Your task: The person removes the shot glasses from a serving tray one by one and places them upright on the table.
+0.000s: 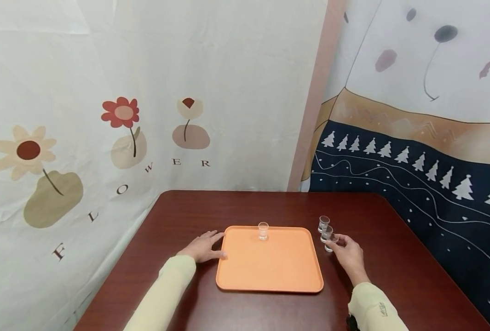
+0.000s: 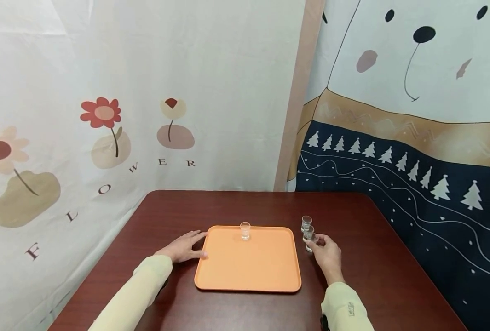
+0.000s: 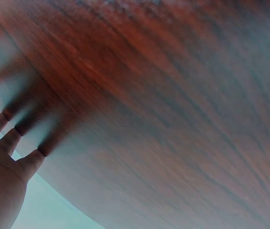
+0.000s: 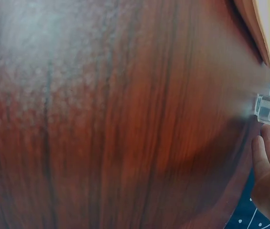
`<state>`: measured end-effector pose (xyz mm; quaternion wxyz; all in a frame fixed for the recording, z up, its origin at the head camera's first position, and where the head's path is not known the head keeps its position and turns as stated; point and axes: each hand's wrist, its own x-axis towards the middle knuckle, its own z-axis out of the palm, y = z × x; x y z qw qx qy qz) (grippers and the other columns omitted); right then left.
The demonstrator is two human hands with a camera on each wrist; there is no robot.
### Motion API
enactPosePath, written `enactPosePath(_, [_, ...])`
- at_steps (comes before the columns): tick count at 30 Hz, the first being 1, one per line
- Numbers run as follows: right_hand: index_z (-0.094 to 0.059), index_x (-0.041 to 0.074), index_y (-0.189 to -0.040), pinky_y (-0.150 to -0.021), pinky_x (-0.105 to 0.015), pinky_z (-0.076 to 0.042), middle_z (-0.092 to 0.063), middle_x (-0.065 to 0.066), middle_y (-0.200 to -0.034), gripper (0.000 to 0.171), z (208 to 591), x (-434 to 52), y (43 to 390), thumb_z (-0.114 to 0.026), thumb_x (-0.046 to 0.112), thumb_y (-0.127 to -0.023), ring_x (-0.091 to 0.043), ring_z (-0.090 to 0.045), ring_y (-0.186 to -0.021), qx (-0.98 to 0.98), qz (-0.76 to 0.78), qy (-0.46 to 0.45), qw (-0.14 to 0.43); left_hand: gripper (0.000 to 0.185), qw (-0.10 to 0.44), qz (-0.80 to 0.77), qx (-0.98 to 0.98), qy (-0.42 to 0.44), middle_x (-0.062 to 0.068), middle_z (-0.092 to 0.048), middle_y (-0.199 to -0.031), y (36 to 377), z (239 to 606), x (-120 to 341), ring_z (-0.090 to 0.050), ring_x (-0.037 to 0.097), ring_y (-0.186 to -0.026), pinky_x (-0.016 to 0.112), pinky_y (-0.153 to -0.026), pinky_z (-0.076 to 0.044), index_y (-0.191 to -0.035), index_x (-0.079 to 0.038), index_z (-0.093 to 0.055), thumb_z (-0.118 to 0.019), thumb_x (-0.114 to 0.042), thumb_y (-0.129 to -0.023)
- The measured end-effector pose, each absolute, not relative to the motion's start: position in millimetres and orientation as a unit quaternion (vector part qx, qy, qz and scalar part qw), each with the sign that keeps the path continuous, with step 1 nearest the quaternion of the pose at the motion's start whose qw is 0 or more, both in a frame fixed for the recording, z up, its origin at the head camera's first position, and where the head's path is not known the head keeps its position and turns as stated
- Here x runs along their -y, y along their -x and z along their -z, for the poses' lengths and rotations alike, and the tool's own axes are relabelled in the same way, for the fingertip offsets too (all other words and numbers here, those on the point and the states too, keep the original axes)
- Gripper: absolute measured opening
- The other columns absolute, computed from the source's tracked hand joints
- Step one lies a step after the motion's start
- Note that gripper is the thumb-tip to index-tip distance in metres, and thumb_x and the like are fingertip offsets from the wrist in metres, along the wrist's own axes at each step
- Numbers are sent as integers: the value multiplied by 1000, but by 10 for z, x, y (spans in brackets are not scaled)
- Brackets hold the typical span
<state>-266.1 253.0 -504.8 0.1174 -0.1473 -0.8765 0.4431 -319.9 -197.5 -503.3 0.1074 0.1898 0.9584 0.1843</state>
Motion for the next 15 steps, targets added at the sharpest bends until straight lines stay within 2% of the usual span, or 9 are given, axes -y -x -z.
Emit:
enactPosePath(6, [-59,-4,-128,-87,-49,-45,-65,-24,-114,51,5101,-2523,2641,-72,28,-90,-37,-59,-105,883,-436,138,103,84,101,-184,-959,-192,22,-36,-154,3181,5027,1959,-28,43,-143,60,-112,-25,-152,-14,-42,-72,-55,-85])
enactPosePath(15, [-47,-6,-140,-89,-45,-53,-57,-29,-130,66,5101,-2495,2653,-73,30,-91,-42,-59,-117,870,-470,122,82,84,102,-177,-961,-188,22,-37,-153,3171,5036,1957,-29,42,-143,60,-112,-25,-152,-14,-42,-72,-54,-85])
